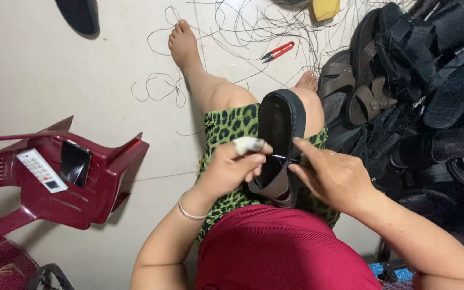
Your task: The person sits on the floor and sews a black sandal using a needle and thread. They repeatedly push the needle through the sole and pull the thread to stitch the sandal, working on the sole area throughout the clip.
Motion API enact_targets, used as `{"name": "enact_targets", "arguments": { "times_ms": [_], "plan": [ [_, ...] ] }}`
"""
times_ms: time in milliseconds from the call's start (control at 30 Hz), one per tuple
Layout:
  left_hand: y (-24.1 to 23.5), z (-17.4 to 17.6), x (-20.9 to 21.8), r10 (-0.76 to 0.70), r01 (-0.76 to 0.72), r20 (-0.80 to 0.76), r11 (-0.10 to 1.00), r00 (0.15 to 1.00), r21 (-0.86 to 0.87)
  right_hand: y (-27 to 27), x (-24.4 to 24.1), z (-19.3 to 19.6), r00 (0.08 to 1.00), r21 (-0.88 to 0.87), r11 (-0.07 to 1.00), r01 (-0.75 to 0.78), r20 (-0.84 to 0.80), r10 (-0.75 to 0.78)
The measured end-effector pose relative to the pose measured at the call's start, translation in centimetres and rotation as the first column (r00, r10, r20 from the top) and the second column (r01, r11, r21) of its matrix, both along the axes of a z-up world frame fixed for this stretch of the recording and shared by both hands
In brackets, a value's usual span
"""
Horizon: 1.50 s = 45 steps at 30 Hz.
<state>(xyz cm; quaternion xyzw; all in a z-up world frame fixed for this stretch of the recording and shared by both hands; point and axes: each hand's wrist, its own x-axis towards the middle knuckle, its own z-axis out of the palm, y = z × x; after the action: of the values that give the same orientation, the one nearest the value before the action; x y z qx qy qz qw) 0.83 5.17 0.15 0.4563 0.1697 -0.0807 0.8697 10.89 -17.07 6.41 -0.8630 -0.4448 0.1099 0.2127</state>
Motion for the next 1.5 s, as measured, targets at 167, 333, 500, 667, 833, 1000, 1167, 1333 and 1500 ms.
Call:
{"name": "enact_targets", "arguments": {
  "times_ms": [167,333,500,667,833,1000,1167,1333,1500],
  "plan": [
    [1.2,4.9,2.4,-0.310,0.248,0.014,0.786,0.951,0.567,0.2,0.5,0.7,0.987,-0.013,0.994,-0.106,0.121,0.107],
    [3.4,4.7,0.4,-0.356,0.317,-0.110,0.598,0.928,0.736,-0.1,0.5,0.2,0.977,-0.033,0.988,-0.153,0.145,0.157],
    [3.0,3.1,-2.0,-0.432,0.311,-0.087,0.481,0.898,0.820,-0.1,0.0,-0.1,0.974,-0.040,0.990,-0.133,0.180,0.139],
    [1.5,4.9,1.1,-0.032,-0.139,0.182,0.521,0.983,0.842,-0.2,-0.3,-0.4,0.966,-0.048,0.990,-0.130,0.218,0.138],
    [0.9,4.4,0.8,-0.009,-0.042,0.328,0.988,0.945,0.149,-0.1,-0.1,-0.4,0.973,-0.027,0.992,-0.121,0.193,0.124],
    [0.7,3.1,1.1,-0.092,0.075,0.242,0.994,0.966,0.077,0.0,-0.2,-0.3,0.978,-0.008,0.993,-0.118,0.174,0.118],
    [3.6,2.1,-1.0,-0.337,0.304,-0.136,0.520,0.932,0.798,-0.1,-0.1,-0.3,0.979,-0.004,0.993,-0.120,0.163,0.119],
    [5.2,4.0,-2.5,-0.600,0.606,-0.243,0.532,0.763,0.591,-0.1,-0.2,-0.5,0.981,0.001,0.993,-0.117,0.153,0.116],
    [1.9,3.3,-1.1,-0.034,0.104,0.232,0.949,0.972,-0.298,-0.1,-0.2,-0.5,0.982,0.008,0.993,-0.119,0.145,0.117]
  ]
}}
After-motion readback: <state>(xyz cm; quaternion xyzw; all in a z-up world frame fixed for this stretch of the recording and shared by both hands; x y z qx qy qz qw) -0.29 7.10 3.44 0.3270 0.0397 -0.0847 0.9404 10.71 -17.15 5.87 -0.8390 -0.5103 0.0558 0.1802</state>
